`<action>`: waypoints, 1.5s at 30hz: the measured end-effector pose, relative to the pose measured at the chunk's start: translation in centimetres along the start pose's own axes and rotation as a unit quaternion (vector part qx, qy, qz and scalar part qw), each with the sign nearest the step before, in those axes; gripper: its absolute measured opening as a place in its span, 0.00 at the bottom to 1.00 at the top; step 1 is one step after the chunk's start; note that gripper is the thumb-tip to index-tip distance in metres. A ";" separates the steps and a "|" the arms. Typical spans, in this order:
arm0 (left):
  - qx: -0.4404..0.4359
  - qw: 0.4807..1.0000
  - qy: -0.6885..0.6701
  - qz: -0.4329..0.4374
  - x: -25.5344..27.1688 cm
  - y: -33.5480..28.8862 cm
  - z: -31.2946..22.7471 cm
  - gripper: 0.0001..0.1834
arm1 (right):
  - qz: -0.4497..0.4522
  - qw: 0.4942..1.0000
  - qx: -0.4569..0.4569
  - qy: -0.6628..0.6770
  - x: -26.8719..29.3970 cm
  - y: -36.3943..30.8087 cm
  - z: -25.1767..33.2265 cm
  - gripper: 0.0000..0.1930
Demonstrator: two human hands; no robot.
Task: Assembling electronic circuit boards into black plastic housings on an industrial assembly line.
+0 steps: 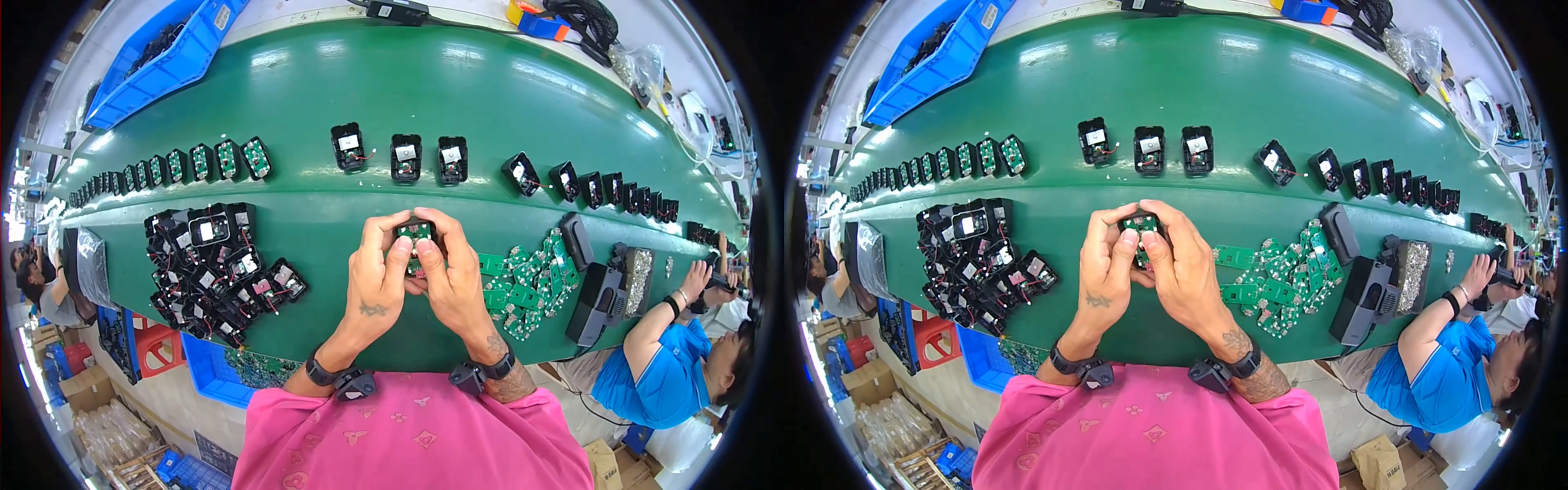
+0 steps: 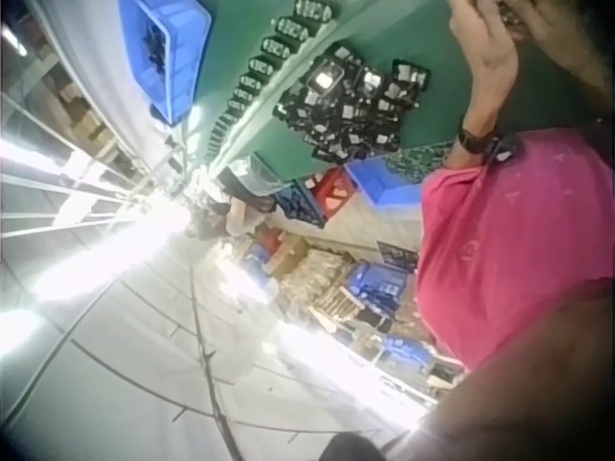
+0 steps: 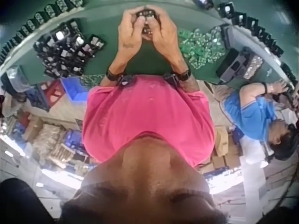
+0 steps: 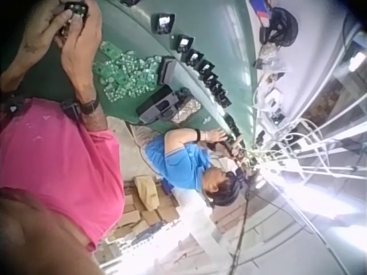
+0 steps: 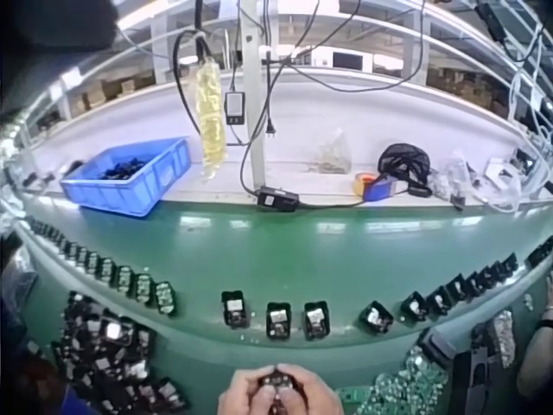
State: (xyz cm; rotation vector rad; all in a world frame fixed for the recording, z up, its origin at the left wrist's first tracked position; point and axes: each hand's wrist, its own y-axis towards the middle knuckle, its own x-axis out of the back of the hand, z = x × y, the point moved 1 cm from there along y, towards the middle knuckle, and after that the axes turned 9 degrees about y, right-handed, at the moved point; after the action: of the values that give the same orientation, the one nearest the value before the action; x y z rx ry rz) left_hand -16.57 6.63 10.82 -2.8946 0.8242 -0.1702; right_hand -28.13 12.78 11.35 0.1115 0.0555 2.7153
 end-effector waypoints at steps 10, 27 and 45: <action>0.056 0.998 -0.029 0.007 -1.2 0.1 -0.5 0.16 | 0.012 0.999 -0.045 -0.016 1.5 0.3 0.0 0.15; -0.120 0.976 0.154 -0.096 2.5 1.0 0.7 0.14 | -0.026 0.992 0.123 0.001 -2.8 2.1 -0.9 0.18; 0.184 0.943 -0.270 0.061 2.8 2.1 -1.3 0.16 | 0.015 0.998 0.064 0.017 1.1 1.1 1.5 0.19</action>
State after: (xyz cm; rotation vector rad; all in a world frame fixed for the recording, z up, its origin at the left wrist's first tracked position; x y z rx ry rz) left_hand -15.48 3.22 12.02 -2.3489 0.7591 0.4203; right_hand -29.45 12.30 12.94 0.1041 0.2391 2.7418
